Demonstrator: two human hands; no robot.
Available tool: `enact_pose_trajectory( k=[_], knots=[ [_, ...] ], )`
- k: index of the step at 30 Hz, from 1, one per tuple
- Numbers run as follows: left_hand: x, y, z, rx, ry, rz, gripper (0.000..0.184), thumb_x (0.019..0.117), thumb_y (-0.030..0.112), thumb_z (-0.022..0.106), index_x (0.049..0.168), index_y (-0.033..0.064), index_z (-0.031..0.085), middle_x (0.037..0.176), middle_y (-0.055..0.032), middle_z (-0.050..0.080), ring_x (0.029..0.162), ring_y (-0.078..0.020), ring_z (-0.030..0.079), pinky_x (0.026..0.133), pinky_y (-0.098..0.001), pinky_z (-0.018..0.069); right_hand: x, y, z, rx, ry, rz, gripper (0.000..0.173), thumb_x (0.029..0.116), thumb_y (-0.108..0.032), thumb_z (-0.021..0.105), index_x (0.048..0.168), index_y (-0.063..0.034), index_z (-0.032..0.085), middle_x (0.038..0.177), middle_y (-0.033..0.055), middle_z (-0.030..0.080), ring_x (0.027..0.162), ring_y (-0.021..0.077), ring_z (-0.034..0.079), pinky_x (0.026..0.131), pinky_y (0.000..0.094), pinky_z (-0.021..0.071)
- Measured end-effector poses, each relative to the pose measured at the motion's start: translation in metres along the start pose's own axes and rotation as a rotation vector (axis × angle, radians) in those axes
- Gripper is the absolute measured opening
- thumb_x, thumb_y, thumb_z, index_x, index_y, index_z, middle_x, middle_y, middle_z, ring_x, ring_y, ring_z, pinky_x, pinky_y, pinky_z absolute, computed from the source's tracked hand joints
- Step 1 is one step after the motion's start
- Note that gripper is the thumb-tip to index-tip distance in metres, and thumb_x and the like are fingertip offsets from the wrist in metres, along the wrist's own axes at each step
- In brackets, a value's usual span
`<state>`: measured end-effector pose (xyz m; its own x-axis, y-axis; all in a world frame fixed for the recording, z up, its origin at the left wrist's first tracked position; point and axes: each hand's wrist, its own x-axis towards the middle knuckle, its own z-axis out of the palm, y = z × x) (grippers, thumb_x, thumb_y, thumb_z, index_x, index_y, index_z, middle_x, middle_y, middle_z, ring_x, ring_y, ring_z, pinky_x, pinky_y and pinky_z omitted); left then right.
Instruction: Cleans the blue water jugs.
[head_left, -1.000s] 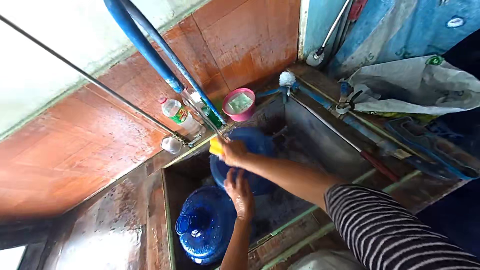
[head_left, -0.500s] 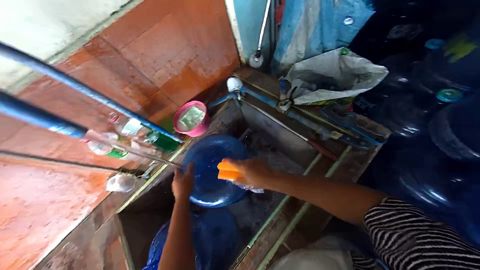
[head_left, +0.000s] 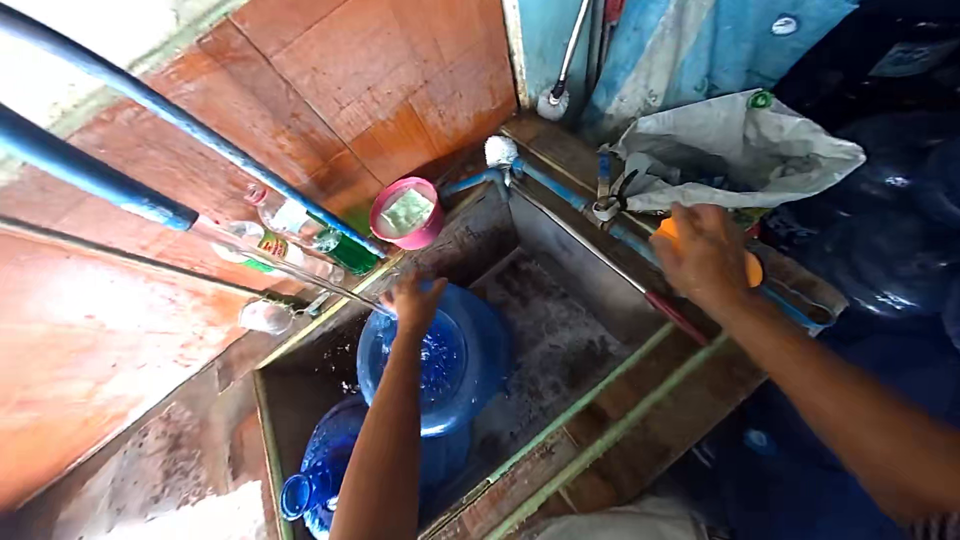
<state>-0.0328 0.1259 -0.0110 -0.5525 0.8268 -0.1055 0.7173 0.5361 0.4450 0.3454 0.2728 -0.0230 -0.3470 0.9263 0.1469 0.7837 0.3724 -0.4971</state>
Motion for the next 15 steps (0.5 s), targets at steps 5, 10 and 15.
enact_pose_trajectory(
  k=[5,10,15],
  knots=[
    [-0.071,0.039,0.047,0.207,-0.029,0.161,0.077,0.0884,0.040,0.076,0.147,-0.0033,0.051,0.160,-0.0326,0.030,0.153,-0.0502,0.018,0.120,-0.0720,0.0077,0.007,-0.167,0.073,0.263,-0.229,-0.645,0.037,0.0982,-0.022,0.066,0.130,-0.0021,0.067,0.136,0.0233,0.060,0.128,0.0386,0.058,0.107,0.0549,0.0468],
    [-0.163,0.028,0.068,0.229,-0.140,0.394,0.065,0.0856,0.028,0.080,0.138,-0.0038,0.060,0.144,-0.0274,0.056,0.142,-0.0478,0.043,0.119,-0.0707,0.0192,0.005,-0.286,0.158,0.213,-0.614,-1.084,0.055,0.1034,-0.041,0.058,0.149,-0.0108,0.054,0.158,0.0220,0.043,0.153,0.0395,0.029,0.125,0.0578,0.0135],
    [-0.185,-0.032,0.047,0.272,0.172,0.148,0.080,0.0949,0.047,0.063,0.148,-0.0101,0.045,0.158,-0.0368,0.032,0.148,-0.0549,0.029,0.115,-0.0777,0.0155,0.022,-0.274,0.154,0.170,-0.682,-0.578,0.070,0.1020,-0.059,0.051,0.130,0.0032,0.064,0.135,0.0313,0.058,0.128,0.0470,0.054,0.110,0.0630,0.0360]
  ],
)
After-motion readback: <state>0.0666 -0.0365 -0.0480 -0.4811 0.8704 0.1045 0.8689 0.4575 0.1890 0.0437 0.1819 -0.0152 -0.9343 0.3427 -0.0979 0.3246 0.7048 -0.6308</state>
